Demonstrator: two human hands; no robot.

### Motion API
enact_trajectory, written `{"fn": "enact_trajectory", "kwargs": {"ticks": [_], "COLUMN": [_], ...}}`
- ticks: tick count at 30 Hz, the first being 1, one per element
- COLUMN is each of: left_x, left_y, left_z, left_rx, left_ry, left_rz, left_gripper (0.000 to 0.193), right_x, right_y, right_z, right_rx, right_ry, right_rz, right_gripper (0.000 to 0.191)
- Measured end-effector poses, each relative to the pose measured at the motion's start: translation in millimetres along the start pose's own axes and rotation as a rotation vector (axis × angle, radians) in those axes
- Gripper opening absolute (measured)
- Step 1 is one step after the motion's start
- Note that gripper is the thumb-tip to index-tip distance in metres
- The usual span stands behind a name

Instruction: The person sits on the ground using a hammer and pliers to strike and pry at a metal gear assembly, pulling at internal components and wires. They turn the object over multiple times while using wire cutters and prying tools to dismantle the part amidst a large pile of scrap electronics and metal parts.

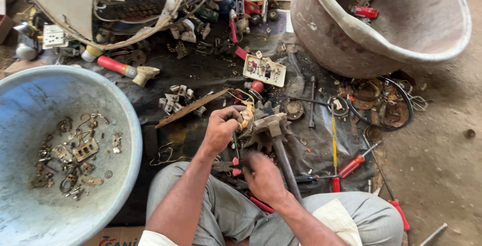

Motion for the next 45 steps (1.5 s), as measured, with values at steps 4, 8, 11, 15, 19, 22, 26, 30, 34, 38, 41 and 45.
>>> {"fn": "enact_trajectory", "kwargs": {"ticks": [4,8,11,15,19,22,26,30,34,38,41,45], "left_x": [-22,-39,-48,-46,-39,-33,-23,-23,-31,-30,-28,-23], "left_y": [3,12,13,11,4,6,6,3,4,7,6,0], "left_z": [-11,-23,-17,-9,1,-10,-14,-18,-31,-34,-34,-34], "left_rx": [0.171,0.46,0.509,0.548,0.414,0.505,0.459,0.36,0.412,0.476,0.477,0.447], "left_ry": [-0.061,-0.126,0.028,0.165,-0.005,-0.062,-0.226,-0.121,0.255,0.286,0.315,0.228], "left_rz": [-0.246,-0.377,-0.371,-0.245,-0.193,-0.134,-0.051,-0.034,-0.042,-0.008,0.001,0.04], "left_gripper": [0.014,0.014,0.017,0.022,0.026,0.023,0.023,0.024,0.024,0.025,0.026,0.026], "right_x": [55,56,42,20,1,-1,0,7,16,31,39,81], "right_y": [17,8,1,-2,-5,-5,-6,-5,1,2,2,7], "right_z": [-21,0,36,80,91,89,85,83,79,61,52,56], "right_rx": [0.303,0.252,0.02,-0.209,-0.259,-0.28,-0.242,-0.266,-0.358,-0.25,-0.219,-0.196], "right_ry": [0.037,-0.168,-0.477,-0.944,-1.363,-1.338,-1.291,-1.033,-0.716,-0.528,-0.499,-0.357], "right_rz": [0.472,0.343,0.337,0.302,0.204,0.166,0.163,0.199,0.24,0.319,0.342,0.503], "right_gripper": [0.042,0.032,0.026,0.029,0.035,0.038,0.038,0.036,0.034,0.032,0.03,0.021]}}
Point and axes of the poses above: each hand's wrist, its own y-axis away from the middle knuckle, its own x-axis out of the back of the hand, z = x × y, the point moved 7 cm from there along -y, towards the middle knuckle, and after that the axes turned 14 degrees about -z, right-handed, at the moved point
